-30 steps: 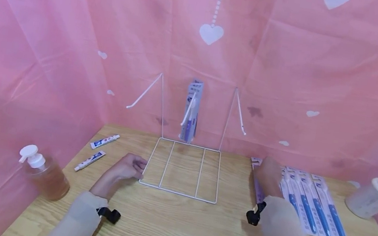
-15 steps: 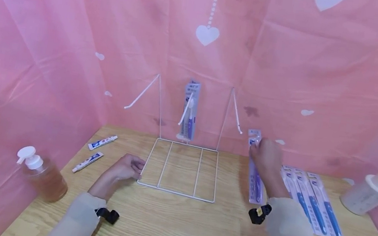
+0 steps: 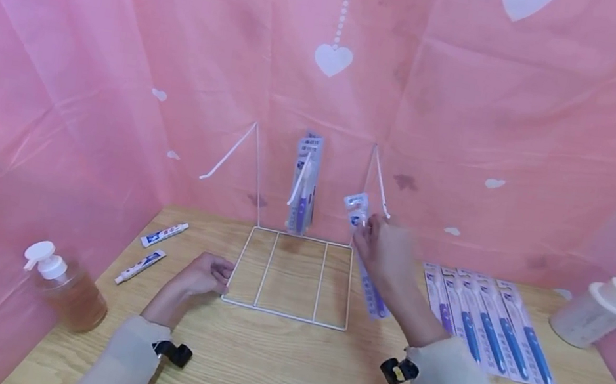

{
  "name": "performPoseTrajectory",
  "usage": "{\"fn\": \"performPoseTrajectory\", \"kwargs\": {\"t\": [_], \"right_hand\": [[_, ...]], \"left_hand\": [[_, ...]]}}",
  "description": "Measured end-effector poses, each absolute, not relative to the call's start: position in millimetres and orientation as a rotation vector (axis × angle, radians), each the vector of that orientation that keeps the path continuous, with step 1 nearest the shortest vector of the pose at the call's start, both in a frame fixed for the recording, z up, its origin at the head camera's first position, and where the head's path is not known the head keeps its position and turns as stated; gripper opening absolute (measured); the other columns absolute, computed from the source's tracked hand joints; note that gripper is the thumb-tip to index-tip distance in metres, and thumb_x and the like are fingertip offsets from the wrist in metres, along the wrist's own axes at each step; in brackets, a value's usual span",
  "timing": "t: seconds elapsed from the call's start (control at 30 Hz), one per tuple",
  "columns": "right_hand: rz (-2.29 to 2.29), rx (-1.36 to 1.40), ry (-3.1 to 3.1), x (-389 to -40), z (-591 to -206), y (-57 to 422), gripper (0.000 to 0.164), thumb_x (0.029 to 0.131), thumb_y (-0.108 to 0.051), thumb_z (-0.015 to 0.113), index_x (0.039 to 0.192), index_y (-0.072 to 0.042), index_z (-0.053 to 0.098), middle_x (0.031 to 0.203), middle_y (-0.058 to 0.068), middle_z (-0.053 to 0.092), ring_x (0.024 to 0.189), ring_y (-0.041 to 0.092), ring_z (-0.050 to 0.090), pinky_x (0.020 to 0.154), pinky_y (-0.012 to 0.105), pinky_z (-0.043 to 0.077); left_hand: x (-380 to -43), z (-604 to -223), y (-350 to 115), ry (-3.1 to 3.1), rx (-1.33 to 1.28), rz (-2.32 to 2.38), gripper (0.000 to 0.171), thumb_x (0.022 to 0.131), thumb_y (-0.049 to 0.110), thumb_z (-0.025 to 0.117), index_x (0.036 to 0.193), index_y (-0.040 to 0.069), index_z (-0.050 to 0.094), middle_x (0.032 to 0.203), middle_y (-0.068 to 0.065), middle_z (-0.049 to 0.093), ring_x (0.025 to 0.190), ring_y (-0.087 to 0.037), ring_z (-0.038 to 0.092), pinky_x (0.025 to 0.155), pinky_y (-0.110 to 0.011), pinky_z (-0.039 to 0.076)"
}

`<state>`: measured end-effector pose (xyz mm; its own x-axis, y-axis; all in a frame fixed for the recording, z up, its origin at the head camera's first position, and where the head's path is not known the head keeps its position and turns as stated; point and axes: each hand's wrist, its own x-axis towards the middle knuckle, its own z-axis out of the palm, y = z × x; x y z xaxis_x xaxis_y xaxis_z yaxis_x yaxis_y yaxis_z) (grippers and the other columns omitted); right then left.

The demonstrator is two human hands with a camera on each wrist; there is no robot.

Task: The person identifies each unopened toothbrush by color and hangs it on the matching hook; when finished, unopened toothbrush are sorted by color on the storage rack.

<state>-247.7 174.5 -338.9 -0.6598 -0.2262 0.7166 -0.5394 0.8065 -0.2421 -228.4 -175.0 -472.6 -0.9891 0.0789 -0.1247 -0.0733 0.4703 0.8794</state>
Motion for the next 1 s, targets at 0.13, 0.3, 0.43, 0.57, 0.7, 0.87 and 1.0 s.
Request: {"fn": "performPoseTrajectory", "kwargs": {"t": [0.13, 0.3, 0.43, 0.57, 0.7, 0.87, 1.0], "right_hand": [[0.554, 0.627, -2.241, -230, -331, 154, 0.01, 0.084, -0.004, 0.066, 0.076, 0.001, 0.065, 0.07, 0.01, 0.057, 0.057, 0.023, 0.054, 0.048, 0.037, 0.047], [0.508, 0.704, -2.117, -212, -317, 133, 0.008, 0.083, -0.004, 0.068, 0.077, 0.001, 0.065, 0.069, 0.009, 0.054, 0.052, 0.02, 0.052, 0.043, 0.032, 0.045], [0.535, 0.757, -1.998, -200, -306, 124, 0.007, 0.08, -0.003, 0.069, 0.077, 0.001, 0.064, 0.068, 0.009, 0.052, 0.051, 0.018, 0.051, 0.041, 0.031, 0.044], [0.56, 0.811, -1.935, -189, -298, 117, 0.005, 0.079, -0.003, 0.07, 0.078, 0.0, 0.066, 0.067, 0.007, 0.053, 0.051, 0.016, 0.051, 0.042, 0.03, 0.044], [0.565, 0.837, -1.915, -183, -294, 111, 0.004, 0.079, -0.003, 0.07, 0.078, 0.0, 0.067, 0.067, 0.006, 0.054, 0.051, 0.014, 0.051, 0.042, 0.029, 0.045], [0.569, 0.844, -1.905, -182, -292, 106, 0.005, 0.078, -0.003, 0.069, 0.075, -0.001, 0.066, 0.066, 0.006, 0.054, 0.05, 0.013, 0.049, 0.041, 0.028, 0.043], [0.57, 0.849, -1.923, -183, -292, 105, 0.005, 0.077, -0.003, 0.07, 0.076, -0.001, 0.067, 0.066, 0.006, 0.055, 0.051, 0.013, 0.05, 0.042, 0.027, 0.044]], "left_hand": [[-228, -473, -176, 2.56, 0.01, 1.559, 0.052, 0.065, -0.017, 0.077, 0.116, -0.013, 0.064, 0.092, -0.013, 0.063, 0.079, -0.021, 0.063, 0.073, -0.032, 0.054], [-227, -473, -177, 2.561, 0.019, 1.568, 0.052, 0.065, -0.018, 0.077, 0.115, -0.013, 0.064, 0.091, -0.013, 0.063, 0.079, -0.021, 0.062, 0.073, -0.032, 0.054], [-227, -472, -176, 2.568, 0.043, 1.564, 0.052, 0.065, -0.017, 0.077, 0.115, -0.013, 0.064, 0.091, -0.013, 0.064, 0.08, -0.021, 0.062, 0.072, -0.031, 0.054], [-227, -472, -176, 2.573, 0.028, 1.552, 0.051, 0.066, -0.017, 0.077, 0.115, -0.012, 0.064, 0.091, -0.012, 0.063, 0.079, -0.02, 0.062, 0.072, -0.031, 0.054], [-227, -472, -175, 2.569, 0.019, 1.554, 0.051, 0.067, -0.017, 0.077, 0.116, -0.012, 0.064, 0.092, -0.013, 0.062, 0.079, -0.021, 0.063, 0.072, -0.032, 0.054], [-226, -473, -176, 2.565, 0.024, 1.554, 0.051, 0.067, -0.017, 0.077, 0.116, -0.013, 0.063, 0.093, -0.014, 0.062, 0.08, -0.021, 0.063, 0.073, -0.032, 0.054], [-227, -472, -176, 2.568, 0.022, 1.545, 0.052, 0.067, -0.017, 0.077, 0.117, -0.012, 0.063, 0.094, -0.013, 0.062, 0.081, -0.021, 0.062, 0.073, -0.033, 0.054]]}}
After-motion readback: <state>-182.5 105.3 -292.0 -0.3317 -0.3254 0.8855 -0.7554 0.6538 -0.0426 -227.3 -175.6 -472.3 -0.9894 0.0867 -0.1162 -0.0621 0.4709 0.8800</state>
